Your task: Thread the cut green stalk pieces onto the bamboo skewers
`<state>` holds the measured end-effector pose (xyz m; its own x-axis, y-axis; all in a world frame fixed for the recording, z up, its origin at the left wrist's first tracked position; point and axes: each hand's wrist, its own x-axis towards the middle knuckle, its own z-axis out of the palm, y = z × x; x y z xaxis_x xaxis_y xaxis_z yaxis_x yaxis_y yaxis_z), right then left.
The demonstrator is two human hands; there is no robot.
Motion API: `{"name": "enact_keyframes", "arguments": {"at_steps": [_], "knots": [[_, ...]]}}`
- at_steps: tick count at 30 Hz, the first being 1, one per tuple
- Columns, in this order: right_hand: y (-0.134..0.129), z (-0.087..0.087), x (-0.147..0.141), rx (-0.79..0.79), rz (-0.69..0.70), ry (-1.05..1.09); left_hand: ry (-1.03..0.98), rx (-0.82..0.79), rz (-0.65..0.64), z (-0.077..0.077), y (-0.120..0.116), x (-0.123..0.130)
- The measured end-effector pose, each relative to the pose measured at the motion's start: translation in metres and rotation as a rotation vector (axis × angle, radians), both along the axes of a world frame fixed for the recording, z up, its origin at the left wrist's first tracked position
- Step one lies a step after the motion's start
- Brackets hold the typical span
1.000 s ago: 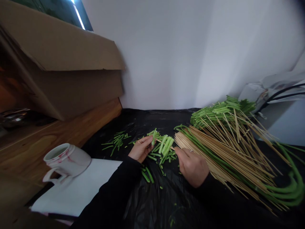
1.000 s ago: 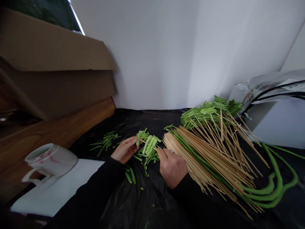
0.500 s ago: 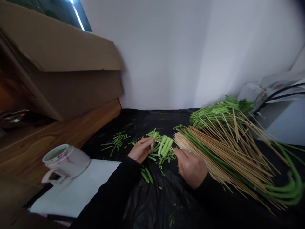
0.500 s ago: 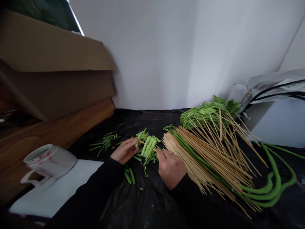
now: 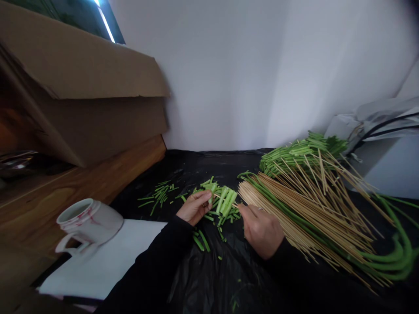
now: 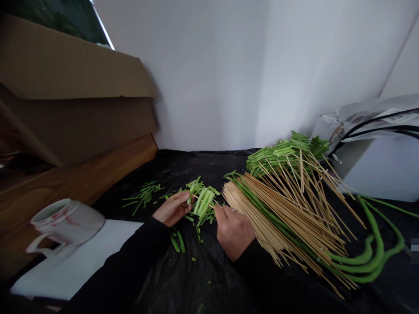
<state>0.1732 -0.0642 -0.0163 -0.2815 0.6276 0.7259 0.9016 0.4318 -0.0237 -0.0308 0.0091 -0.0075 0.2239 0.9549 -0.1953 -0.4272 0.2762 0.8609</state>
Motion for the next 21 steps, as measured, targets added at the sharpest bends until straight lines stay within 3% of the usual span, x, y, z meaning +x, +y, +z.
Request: {"name": "enact_keyframes", "arguments": {"at_steps": [14,18,21], "knots": [[0.000,-0.003,-0.005,-0.049,0.023,-0.004,0.064,-0.003,-0.065,-0.005,-0.006,0.011],[0.004,0.001,0.000,-0.012,-0.022,-0.018,0.079,0.025,-0.012,-0.001,-0.004,0.009],[0.010,0.007,0.012,0.063,-0.098,-0.010,0.153,0.083,0.113,0.004,0.003,-0.002]]}}
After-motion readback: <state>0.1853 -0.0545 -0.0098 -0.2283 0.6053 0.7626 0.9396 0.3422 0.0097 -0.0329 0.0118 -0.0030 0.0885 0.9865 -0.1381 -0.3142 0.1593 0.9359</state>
